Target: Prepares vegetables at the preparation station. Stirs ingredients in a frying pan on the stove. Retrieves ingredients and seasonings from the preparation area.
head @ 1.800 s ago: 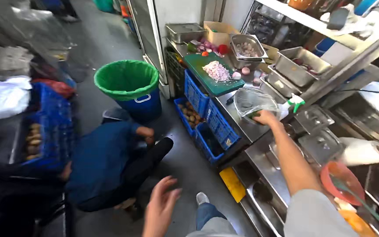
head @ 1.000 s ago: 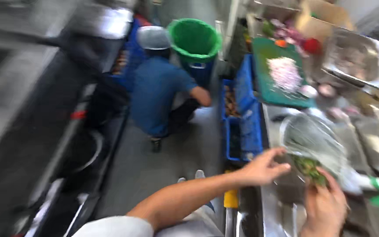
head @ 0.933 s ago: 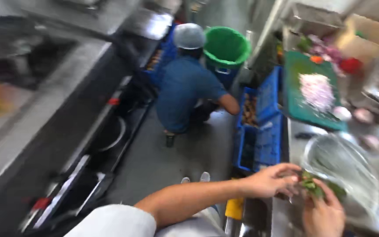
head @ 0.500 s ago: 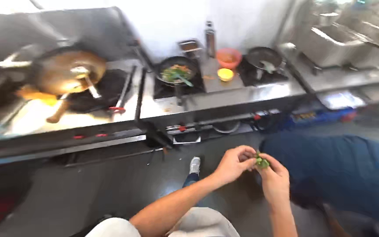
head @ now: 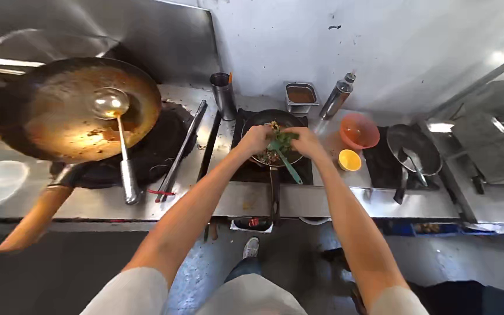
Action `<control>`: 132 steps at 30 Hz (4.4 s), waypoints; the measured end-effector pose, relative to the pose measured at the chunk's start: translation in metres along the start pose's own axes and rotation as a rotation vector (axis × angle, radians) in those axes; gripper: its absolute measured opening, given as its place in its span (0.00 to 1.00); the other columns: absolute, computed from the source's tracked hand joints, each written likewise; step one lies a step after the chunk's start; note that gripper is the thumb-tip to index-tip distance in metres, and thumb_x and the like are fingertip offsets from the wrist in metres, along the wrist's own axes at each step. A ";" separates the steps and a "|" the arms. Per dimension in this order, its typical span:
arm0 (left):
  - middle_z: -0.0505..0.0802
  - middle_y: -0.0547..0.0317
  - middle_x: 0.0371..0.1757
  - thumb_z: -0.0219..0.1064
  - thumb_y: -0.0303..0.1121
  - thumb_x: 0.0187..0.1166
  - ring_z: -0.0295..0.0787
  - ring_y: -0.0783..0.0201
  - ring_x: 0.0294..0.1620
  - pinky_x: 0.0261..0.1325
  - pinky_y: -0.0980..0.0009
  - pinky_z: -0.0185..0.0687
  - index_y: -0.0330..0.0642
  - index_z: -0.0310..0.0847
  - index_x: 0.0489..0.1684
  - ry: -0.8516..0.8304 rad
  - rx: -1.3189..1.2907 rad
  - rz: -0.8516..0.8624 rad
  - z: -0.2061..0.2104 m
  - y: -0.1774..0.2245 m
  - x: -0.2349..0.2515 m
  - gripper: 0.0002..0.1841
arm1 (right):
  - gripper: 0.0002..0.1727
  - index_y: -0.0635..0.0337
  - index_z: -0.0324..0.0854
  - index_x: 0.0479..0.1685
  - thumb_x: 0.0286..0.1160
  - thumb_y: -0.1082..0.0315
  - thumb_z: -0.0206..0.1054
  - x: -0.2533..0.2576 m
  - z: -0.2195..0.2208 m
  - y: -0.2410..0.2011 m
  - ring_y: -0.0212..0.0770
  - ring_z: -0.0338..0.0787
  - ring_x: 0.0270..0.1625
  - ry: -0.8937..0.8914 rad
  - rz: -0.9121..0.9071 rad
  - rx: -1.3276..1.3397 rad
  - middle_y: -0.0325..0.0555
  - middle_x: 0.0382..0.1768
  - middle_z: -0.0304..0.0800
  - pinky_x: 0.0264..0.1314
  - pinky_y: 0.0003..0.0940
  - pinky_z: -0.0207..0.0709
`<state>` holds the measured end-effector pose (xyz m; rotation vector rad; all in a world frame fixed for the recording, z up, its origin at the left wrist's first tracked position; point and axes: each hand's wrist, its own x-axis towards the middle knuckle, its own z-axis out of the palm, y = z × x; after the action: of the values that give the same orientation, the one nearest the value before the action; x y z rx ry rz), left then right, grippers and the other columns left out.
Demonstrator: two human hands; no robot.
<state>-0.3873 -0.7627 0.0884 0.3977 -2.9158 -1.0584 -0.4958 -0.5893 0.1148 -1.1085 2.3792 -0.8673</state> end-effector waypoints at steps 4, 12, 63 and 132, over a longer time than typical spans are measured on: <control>0.95 0.46 0.57 0.63 0.26 0.84 0.90 0.43 0.64 0.76 0.37 0.73 0.45 0.90 0.61 0.071 0.147 0.046 0.002 -0.038 0.047 0.14 | 0.12 0.56 0.92 0.56 0.81 0.68 0.67 0.042 -0.002 0.006 0.53 0.93 0.60 0.128 -0.021 -0.126 0.53 0.54 0.95 0.67 0.57 0.83; 0.86 0.37 0.66 0.65 0.37 0.84 0.83 0.44 0.69 0.73 0.45 0.79 0.31 0.78 0.68 0.405 -0.264 -0.335 0.091 -0.017 -0.090 0.21 | 0.41 0.45 0.60 0.93 0.77 0.74 0.66 -0.047 0.077 0.060 0.67 0.90 0.59 -0.336 0.264 -0.394 0.66 0.78 0.72 0.57 0.62 0.87; 0.80 0.61 0.28 0.56 0.37 0.93 0.77 0.69 0.17 0.22 0.75 0.80 0.37 0.66 0.73 0.216 -1.662 -0.715 0.231 0.070 -0.131 0.18 | 0.21 0.37 0.84 0.76 0.88 0.59 0.60 -0.052 -0.043 -0.010 0.63 0.92 0.57 -0.470 0.025 -0.854 0.57 0.55 0.94 0.57 0.69 0.81; 0.73 0.66 0.22 0.58 0.32 0.90 0.67 0.73 0.12 0.17 0.77 0.70 0.40 0.71 0.66 0.378 -1.682 -0.810 0.259 0.122 -0.093 0.12 | 0.11 0.49 0.93 0.52 0.81 0.66 0.65 -0.083 -0.079 0.054 0.66 0.93 0.46 -0.369 -0.071 -0.876 0.59 0.43 0.94 0.39 0.68 0.80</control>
<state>-0.3516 -0.4870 -0.0269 1.2980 -0.7321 -2.4681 -0.5182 -0.4675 0.1436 -1.4809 2.4103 0.4216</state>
